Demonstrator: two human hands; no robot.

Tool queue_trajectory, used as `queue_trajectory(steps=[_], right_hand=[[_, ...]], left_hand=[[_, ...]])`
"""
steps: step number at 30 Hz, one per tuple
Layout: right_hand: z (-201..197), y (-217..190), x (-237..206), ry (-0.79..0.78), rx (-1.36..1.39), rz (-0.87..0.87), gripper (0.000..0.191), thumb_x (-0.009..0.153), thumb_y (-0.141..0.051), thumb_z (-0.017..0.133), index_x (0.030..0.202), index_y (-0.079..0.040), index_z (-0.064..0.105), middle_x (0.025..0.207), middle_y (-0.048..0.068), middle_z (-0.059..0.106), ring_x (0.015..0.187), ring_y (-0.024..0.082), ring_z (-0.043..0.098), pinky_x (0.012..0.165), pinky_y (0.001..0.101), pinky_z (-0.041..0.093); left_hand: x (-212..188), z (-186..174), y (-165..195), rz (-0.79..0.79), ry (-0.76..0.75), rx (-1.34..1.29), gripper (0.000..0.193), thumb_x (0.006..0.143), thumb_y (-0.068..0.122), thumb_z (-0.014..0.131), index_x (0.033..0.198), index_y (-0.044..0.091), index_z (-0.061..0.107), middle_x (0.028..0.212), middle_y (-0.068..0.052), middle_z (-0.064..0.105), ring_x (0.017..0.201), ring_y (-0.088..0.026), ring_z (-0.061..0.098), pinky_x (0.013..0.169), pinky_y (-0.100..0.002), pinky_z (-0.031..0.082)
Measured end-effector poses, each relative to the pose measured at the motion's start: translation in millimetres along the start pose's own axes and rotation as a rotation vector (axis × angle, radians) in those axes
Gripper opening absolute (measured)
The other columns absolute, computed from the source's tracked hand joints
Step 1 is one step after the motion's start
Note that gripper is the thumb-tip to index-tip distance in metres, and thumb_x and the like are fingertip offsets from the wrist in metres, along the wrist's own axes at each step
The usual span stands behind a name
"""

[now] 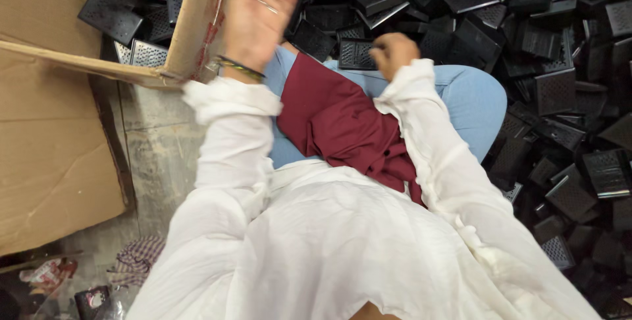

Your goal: The person sits cross-legged on the floor and repeatedly picks up small black perforated boxes from a large pile, inspects them, and places them into a cardboard box. The person handles the items one at a time, turning them over and moving them from the pile into the box.

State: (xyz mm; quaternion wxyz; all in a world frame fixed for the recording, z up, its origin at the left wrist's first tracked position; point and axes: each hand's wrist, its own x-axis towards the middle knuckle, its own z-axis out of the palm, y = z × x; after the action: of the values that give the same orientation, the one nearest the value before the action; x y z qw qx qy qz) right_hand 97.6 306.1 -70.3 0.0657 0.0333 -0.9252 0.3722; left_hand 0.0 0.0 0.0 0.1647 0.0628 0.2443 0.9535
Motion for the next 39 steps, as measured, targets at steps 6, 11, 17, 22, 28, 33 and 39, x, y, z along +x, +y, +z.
queue_trajectory(steps=[6,11,17,22,28,33,39], right_hand=[[34.5,-28.7,18.1,-0.332,-0.353,-0.056,0.034,0.078,-0.03,0.083,0.104,-0.009,0.077,0.108,0.019,0.068,0.099,0.04,0.065,0.085,0.0484,0.053],[36.7,-23.3,6.5,-0.09,-0.151,-0.27,0.018,0.092,-0.015,0.076,0.108,-0.005,0.076,0.106,0.014,0.071,0.101,0.035,0.069,0.088,0.0428,0.055],[35.7,-42.2,-6.3,0.06,0.763,0.097,0.021,0.098,-0.009,0.069,0.117,-0.001,0.072,0.111,0.01,0.073,0.098,0.011,0.069,0.087,0.0265,0.055],[20.8,-26.2,-8.3,0.002,0.705,0.057,0.026,0.098,-0.01,0.072,0.123,-0.002,0.069,0.113,0.011,0.073,0.1,0.014,0.071,0.088,0.0281,0.057],[-65.3,43.0,-30.8,0.249,-0.281,0.017,0.039,0.09,-0.01,0.082,0.126,-0.002,0.068,0.124,0.02,0.068,0.116,0.04,0.064,0.102,0.0456,0.052],[-83.4,59.9,-42.0,0.089,-0.57,0.239,0.066,0.062,-0.008,0.087,0.124,0.003,0.066,0.114,0.025,0.066,0.109,0.047,0.06,0.092,0.0553,0.041],[-94.0,12.6,-23.1,0.149,-0.268,0.216,0.019,0.086,-0.007,0.081,0.103,-0.005,0.073,0.101,0.016,0.072,0.096,0.035,0.069,0.087,0.0449,0.051]], left_hand=[[38.2,-31.3,-85.7,-0.091,0.581,0.278,0.021,0.092,0.022,0.072,0.109,0.011,0.069,0.096,-0.002,0.069,0.088,-0.017,0.068,0.078,-0.034,0.055],[35.0,-39.2,-107.5,-0.161,0.33,0.485,0.042,0.089,0.028,0.08,0.124,0.01,0.063,0.103,-0.002,0.067,0.095,-0.015,0.063,0.081,-0.03,0.053],[9.1,-30.7,-136.8,0.095,-0.314,1.051,0.086,0.095,0.029,0.086,0.156,0.004,0.031,0.133,-0.01,0.052,0.12,-0.019,0.051,0.098,-0.037,0.047],[29.0,-38.0,-147.2,-0.001,-0.032,0.664,0.073,0.095,0.044,0.077,0.151,0.011,0.044,0.114,-0.007,0.066,0.096,-0.018,0.067,0.09,-0.034,0.059],[35.3,-56.4,-123.5,-0.216,0.468,-0.033,0.043,0.09,0.037,0.073,0.122,0.01,0.063,0.102,-0.009,0.072,0.091,-0.028,0.072,0.081,-0.044,0.06],[31.9,-59.7,-133.1,-0.256,0.363,0.078,0.038,0.086,0.022,0.072,0.123,0.018,0.063,0.104,-0.008,0.072,0.093,-0.026,0.073,0.083,-0.047,0.06],[38.1,-50.8,-130.6,-0.426,0.271,0.081,0.045,0.09,0.043,0.069,0.12,0.012,0.058,0.096,-0.013,0.072,0.083,-0.03,0.073,0.074,-0.048,0.061]])
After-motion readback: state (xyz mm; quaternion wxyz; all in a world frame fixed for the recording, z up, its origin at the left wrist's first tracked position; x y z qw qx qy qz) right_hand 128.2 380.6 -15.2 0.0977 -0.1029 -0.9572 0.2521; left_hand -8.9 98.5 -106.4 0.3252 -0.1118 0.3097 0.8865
